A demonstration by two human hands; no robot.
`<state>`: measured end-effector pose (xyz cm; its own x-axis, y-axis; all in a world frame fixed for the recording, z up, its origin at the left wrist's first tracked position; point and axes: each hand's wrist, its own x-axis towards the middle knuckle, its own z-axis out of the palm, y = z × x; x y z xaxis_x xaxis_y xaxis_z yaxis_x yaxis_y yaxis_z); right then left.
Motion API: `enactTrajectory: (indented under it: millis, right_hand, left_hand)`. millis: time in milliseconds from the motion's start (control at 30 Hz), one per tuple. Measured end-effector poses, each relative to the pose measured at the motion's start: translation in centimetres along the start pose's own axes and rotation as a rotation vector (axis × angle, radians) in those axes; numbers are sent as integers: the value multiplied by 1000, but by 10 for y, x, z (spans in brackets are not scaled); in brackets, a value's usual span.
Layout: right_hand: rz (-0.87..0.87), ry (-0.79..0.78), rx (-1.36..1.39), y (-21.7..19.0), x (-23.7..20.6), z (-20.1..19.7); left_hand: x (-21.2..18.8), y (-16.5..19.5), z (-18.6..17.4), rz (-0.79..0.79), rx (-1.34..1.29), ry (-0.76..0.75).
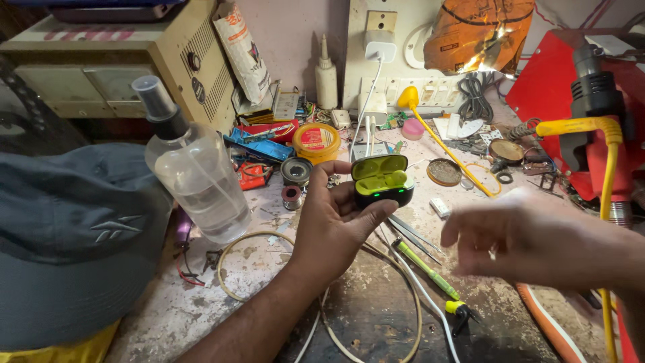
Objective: The person assembles a wireless earbuds charging case by inserting a green circuit board into a yellow plastic housing, then attaching the black outer shell. They open the case to reveal green indicator lights and connect a white USB charging cable to the case.
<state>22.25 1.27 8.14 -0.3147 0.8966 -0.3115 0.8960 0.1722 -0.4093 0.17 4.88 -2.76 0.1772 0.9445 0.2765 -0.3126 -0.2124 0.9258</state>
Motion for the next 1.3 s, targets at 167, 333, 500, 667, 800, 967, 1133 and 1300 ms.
enactTrajectory:
  millis: [167, 333, 500, 667, 800, 967, 1133, 1300]
  right_hand:
    - [180, -340, -309, -20, -5, 17]
    - [39, -279, -384, -27, -3, 32]
    - [227, -342, -427, -21, -5, 15]
    - [-390, 325, 158, 8, -2, 3]
    - [-505, 677, 525, 26, -1, 9]
    - [-249, 705, 577, 16, -1, 20]
    - [-613, 733, 306, 3, -3, 22]
    - [-635, 758, 228, 4, 1, 26]
  left_hand:
    - [1, -2, -1, 6, 21, -19]
    - [1, -2, -2, 10, -2, -37]
    - [0, 0, 0, -8, -16, -40]
    - [-4, 3, 1, -39, 13, -56]
    - [-8, 3, 3, -13, 28, -93]
    - [-14, 2, 6, 3, -81, -205]
    - [-15, 2, 7, -39, -100, -208]
    - [-15, 3, 7, -16, -49, -195]
